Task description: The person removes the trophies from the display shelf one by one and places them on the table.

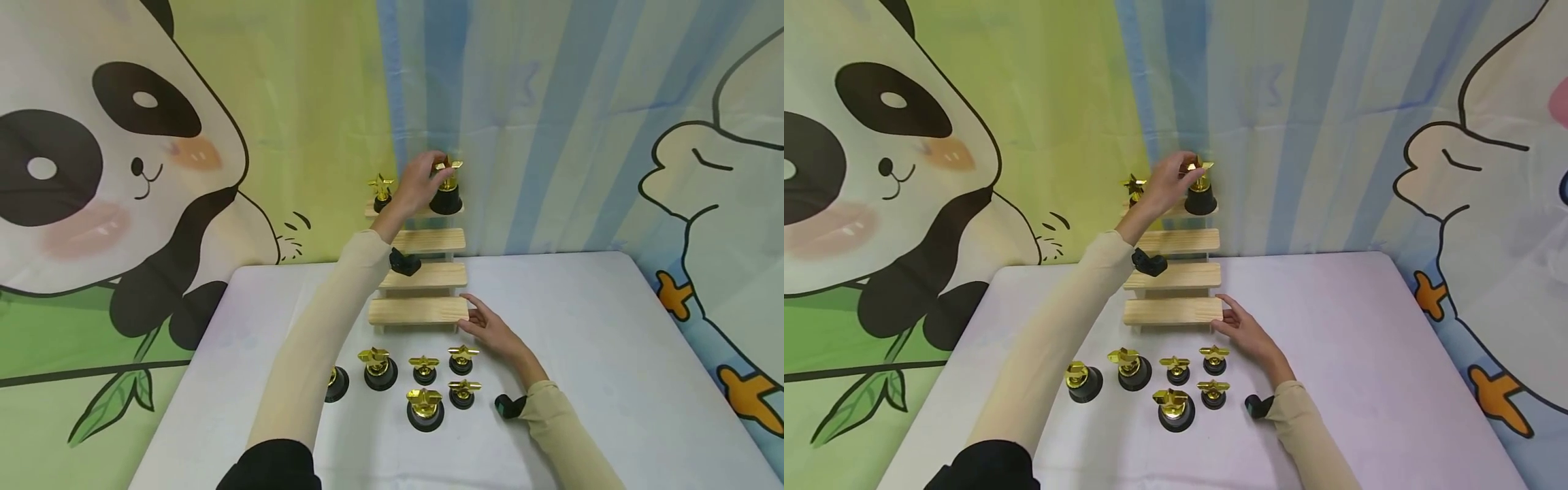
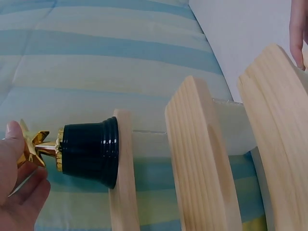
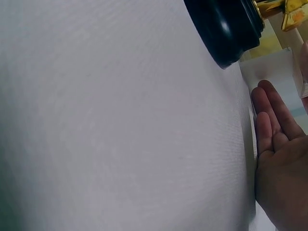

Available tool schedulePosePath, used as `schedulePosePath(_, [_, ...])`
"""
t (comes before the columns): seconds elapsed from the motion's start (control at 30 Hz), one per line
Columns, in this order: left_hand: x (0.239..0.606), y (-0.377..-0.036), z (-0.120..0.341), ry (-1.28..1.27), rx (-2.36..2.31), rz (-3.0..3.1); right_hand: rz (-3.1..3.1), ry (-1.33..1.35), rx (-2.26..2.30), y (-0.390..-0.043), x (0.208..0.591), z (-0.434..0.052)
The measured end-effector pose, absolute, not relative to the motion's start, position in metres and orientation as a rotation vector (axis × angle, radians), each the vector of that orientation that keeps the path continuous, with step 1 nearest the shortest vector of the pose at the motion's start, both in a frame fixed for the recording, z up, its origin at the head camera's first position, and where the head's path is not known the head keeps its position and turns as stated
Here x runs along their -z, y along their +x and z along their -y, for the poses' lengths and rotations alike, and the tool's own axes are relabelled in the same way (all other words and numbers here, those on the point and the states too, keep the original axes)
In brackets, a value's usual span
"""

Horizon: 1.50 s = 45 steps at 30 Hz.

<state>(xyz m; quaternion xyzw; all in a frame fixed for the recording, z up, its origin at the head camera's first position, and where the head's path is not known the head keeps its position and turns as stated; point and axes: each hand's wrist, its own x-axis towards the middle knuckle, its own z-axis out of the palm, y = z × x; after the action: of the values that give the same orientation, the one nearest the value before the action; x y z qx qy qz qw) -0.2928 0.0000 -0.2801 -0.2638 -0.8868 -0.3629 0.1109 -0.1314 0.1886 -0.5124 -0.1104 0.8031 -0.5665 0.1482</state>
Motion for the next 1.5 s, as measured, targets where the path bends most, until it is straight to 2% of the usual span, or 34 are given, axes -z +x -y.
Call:
schedulePosePath(0.37, [0.287, -0.292, -0.004, -0.677, 1.087, 2.603, -2.306, -0.318, 1.608, -0.134, 0.513, -0.185])
schedulePosePath(0.67, [0.288, -0.285, 0.004, -0.703, 1.103, 2.571, -2.301, -0.334, 1.593, -0.136, 0.513, -0.183])
schedulePosePath(1.23, [0.292, -0.237, 0.041, -0.825, 1.039, 2.504, -2.334, -0.339, 1.557, -0.135, 0.502, -0.194])
schedulePosePath(1.5, [0.298, -0.228, 0.058, -0.850, 1.026, 2.499, -2.326, -0.351, 1.559, -0.136, 0.493, -0.198])
